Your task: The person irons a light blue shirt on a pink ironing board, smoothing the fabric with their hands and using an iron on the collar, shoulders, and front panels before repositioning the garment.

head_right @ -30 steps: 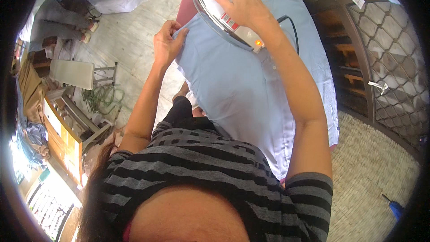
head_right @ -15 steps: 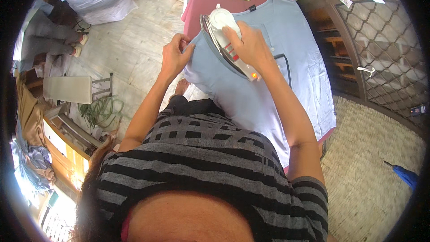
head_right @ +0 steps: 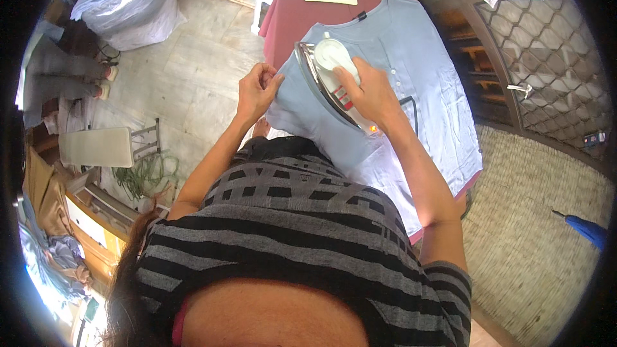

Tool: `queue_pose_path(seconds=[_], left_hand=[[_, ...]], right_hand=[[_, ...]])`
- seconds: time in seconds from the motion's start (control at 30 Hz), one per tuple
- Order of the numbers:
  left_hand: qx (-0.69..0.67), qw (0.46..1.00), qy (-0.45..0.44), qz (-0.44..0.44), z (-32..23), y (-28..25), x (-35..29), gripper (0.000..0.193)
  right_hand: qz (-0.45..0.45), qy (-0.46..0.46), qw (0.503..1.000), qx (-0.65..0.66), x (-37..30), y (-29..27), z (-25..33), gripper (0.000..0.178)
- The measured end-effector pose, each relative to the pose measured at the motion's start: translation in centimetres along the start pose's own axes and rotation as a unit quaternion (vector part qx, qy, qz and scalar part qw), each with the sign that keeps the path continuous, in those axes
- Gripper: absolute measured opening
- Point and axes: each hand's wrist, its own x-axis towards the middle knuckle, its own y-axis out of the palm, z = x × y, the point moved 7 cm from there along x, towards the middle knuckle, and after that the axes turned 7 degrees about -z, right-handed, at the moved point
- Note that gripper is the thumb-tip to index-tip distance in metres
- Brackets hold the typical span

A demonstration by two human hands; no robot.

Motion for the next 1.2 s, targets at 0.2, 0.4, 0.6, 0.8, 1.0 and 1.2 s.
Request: queue_pose_path(seconds=[0.2,0.4,0.6,0.8,1.0,1.2], left_hand=[[-0.030,0.998,-0.031,0.037,1.2,0.7,0.3,0.019],[-0.061,0.996,-0.038,0.043,1.4,0.4,0.3,0.017],[0.024,0.987,0.040,0.156,-1.5,0.5,2.8,0.013],[0.019,0.988,0.115,0.099,-6.1,1.6,8.6,0.020],[0.168,0.931,0.308,0.102,-8.1,7.8,8.2,0.018],[0.216,0.909,0.344,0.095,-8.8,9.1,8.2,0.015]], right_hand=[[0.015,0.002,1.000,0.002,4.8,1.3,2.2,0.041],[0.005,-0.001,1.000,0.004,1.7,0.6,0.7,0.038],[-0.033,0.068,0.997,0.031,-2.6,-0.8,-0.8,0.038],[-0.035,0.055,0.998,0.022,-2.0,-0.3,0.0,0.040],[-0.042,0.113,0.991,0.052,-5.7,-1.2,-1.4,0.043],[-0.076,0.137,0.987,0.030,-9.5,-3.2,-2.5,0.040]])
